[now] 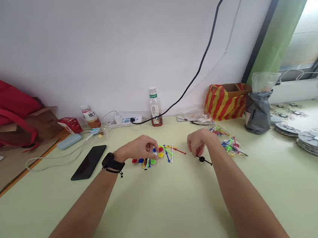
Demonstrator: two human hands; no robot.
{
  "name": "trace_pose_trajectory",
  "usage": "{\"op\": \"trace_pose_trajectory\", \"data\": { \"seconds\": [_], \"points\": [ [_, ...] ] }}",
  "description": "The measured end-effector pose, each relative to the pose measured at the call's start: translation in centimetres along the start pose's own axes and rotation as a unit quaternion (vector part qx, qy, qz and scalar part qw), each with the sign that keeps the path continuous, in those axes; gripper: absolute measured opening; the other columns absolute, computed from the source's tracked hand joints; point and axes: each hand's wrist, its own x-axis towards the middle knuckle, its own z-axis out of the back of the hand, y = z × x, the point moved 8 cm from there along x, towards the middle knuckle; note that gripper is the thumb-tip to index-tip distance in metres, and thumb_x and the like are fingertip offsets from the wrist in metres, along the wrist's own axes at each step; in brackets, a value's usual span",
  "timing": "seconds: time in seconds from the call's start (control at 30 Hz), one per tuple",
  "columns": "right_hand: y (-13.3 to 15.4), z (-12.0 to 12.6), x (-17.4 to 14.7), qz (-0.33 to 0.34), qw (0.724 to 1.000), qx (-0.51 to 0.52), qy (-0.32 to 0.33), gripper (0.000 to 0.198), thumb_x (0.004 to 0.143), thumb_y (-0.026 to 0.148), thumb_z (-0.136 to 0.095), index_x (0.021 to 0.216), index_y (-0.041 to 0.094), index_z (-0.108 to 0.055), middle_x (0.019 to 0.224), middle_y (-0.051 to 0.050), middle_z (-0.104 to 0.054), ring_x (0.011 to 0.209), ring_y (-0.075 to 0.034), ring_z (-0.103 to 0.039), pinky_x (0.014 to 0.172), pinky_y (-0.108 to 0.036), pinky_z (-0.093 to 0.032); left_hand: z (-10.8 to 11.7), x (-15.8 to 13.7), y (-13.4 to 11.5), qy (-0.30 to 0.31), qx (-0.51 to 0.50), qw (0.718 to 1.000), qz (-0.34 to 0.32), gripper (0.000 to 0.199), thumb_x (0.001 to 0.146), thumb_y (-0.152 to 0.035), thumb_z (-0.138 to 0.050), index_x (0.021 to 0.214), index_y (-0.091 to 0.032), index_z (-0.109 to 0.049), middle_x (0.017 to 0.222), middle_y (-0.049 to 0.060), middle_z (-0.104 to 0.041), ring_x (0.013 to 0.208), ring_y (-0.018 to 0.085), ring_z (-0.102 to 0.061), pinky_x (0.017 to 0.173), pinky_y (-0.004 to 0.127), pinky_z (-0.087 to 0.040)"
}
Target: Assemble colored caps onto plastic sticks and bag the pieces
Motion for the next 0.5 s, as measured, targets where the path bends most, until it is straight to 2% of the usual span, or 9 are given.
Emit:
{"op": "trace_pose_trajectory", "data": {
  "seconds": [0.1,0.2,0.27,0.33,0.43,0.5],
  "points": [
    [1.0,0.6,-0.7,0.051,0.998,0.005,-0.023,0.034,0.056,0.013,-0.078,0.089,0.019,-0.07,0.073,-0.004,-0.073,0.07,-0.02,-0.069,0.065,-0.028,-0.053,1.5,-0.1,-0.6,-0.064,0.002,0.998,-0.016,0.03,0.075,-0.048,-0.079,0.086,-0.019,-0.078,0.067,0.001,-0.064,0.059,0.014,-0.057,0.053,0.025,-0.039],
    [4.2,1.6,-2.5,0.21,0.974,0.061,-0.059,0.026,0.069,0.021,-0.076,0.094,0.02,-0.073,0.077,-0.003,-0.07,0.069,-0.016,-0.063,0.065,-0.027,-0.049,2.7,-0.2,-1.4,-0.126,-0.013,0.991,-0.03,0.026,0.081,-0.043,-0.076,0.089,-0.019,-0.077,0.075,0.003,-0.069,0.069,0.017,-0.063,0.061,0.026,-0.046],
    [6.5,2.6,-4.0,0.326,0.93,0.143,-0.095,0.021,0.076,0.028,-0.074,0.095,0.019,-0.074,0.079,-0.003,-0.068,0.07,-0.015,-0.06,0.066,-0.028,-0.049,3.1,-0.3,-2.2,-0.145,-0.049,0.987,-0.047,0.026,0.083,-0.041,-0.075,0.097,-0.019,-0.076,0.086,0.005,-0.074,0.077,0.018,-0.067,0.068,0.028,-0.052],
    [8.0,3.6,-5.0,0.391,0.876,0.248,-0.136,0.023,0.077,0.033,-0.077,0.093,0.019,-0.072,0.079,-0.003,-0.067,0.071,-0.014,-0.059,0.069,-0.029,-0.049,3.2,-0.3,-3.1,-0.148,-0.103,0.981,-0.07,0.033,0.081,-0.039,-0.078,0.108,-0.02,-0.075,0.1,0.007,-0.076,0.087,0.02,-0.071,0.077,0.03,-0.057],
    [9.3,4.3,-5.2,0.426,0.796,0.393,-0.177,0.029,0.071,0.036,-0.085,0.091,0.019,-0.071,0.08,-0.002,-0.067,0.074,-0.014,-0.061,0.076,-0.03,-0.052,3.8,-0.4,-3.8,-0.192,-0.19,0.958,-0.092,0.045,0.079,-0.039,-0.082,0.118,-0.02,-0.072,0.116,0.01,-0.074,0.1,0.022,-0.071,0.091,0.036,-0.058],
    [10.1,4.0,-4.9,0.43,0.767,0.442,-0.176,0.031,0.069,0.036,-0.087,0.09,0.019,-0.07,0.084,-0.003,-0.069,0.077,-0.014,-0.062,0.079,-0.03,-0.053,4.5,-0.4,-3.5,-0.242,-0.242,0.935,-0.094,0.044,0.081,-0.041,-0.082,0.117,-0.018,-0.073,0.117,0.011,-0.075,0.103,0.023,-0.071,0.094,0.038,-0.058]
  ]
}}
